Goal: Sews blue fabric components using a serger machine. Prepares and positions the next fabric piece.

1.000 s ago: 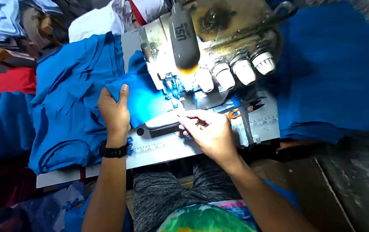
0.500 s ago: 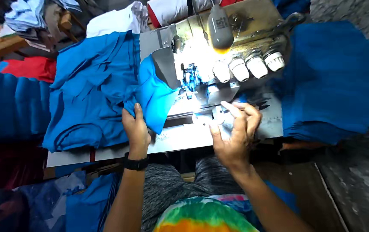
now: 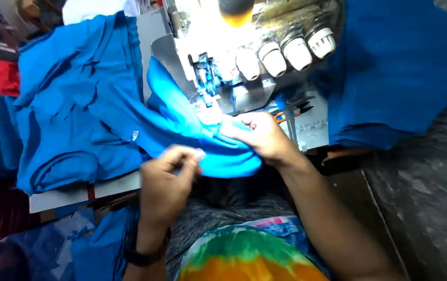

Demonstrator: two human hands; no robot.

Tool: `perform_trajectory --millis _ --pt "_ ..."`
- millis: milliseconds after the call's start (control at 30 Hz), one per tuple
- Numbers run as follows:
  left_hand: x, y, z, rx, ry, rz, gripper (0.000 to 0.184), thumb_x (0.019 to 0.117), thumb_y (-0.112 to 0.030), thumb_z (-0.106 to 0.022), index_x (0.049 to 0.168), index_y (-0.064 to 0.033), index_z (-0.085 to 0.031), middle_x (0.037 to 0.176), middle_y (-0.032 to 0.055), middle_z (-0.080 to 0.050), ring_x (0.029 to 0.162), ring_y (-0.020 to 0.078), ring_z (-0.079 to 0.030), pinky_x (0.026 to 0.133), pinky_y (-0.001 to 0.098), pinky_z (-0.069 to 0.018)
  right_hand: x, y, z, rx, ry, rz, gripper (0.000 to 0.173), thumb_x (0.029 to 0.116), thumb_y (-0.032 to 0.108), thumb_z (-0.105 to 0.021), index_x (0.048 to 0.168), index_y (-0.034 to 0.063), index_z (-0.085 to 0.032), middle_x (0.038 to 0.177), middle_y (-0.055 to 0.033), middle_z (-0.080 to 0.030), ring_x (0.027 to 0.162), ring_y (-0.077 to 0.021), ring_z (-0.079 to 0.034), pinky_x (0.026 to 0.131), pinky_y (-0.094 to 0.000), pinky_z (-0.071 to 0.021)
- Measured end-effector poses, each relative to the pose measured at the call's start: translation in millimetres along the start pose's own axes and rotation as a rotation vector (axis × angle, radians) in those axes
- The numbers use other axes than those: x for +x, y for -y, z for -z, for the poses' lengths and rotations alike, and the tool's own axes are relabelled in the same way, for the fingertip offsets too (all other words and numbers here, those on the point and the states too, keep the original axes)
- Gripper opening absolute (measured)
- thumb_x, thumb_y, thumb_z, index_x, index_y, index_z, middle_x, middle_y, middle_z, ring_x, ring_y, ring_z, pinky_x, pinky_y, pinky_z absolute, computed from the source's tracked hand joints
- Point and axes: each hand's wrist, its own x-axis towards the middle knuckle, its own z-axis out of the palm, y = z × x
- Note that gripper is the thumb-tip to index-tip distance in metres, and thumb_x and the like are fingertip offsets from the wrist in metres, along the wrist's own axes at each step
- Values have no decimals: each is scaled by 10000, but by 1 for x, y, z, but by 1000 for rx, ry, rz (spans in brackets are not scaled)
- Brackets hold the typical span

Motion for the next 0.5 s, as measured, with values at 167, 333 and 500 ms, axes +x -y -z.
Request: perform_trajectory --millis 167,333,500 --pt "59 30 -10 429 -108 -235 369 1055 -162 -482 1379 -116 -653 1555 76 -483 1472 272 -384 1204 470 -311 8 7 4 -150 -147 69 115 951 210 -734 908 106 -754 702 6 -674 562 -63 -593 494 -237 -483" --pt "51 38 -17 405 -123 -174 419 1061 -139 -414 1433 -108 -605 1597 24 -446 1529 239 -303 1247 439 -249 -7 -7 -7 -104 -409 221 124 977 152 -701 1084 97 -733 838 -8 -713 655 -68 -648 575 -229 -551" --pt "53 35 -11 476 -72 -188 461 1067 -135 -387 1505 -81 -521 1637 37 -387 1527 294 -301 1239 496 -218 -22 -24 -13 -162 -623 369 120 1007 191 -681 1039 98 -750 771 25 -686 580 -26 -581 526 -195 -501"
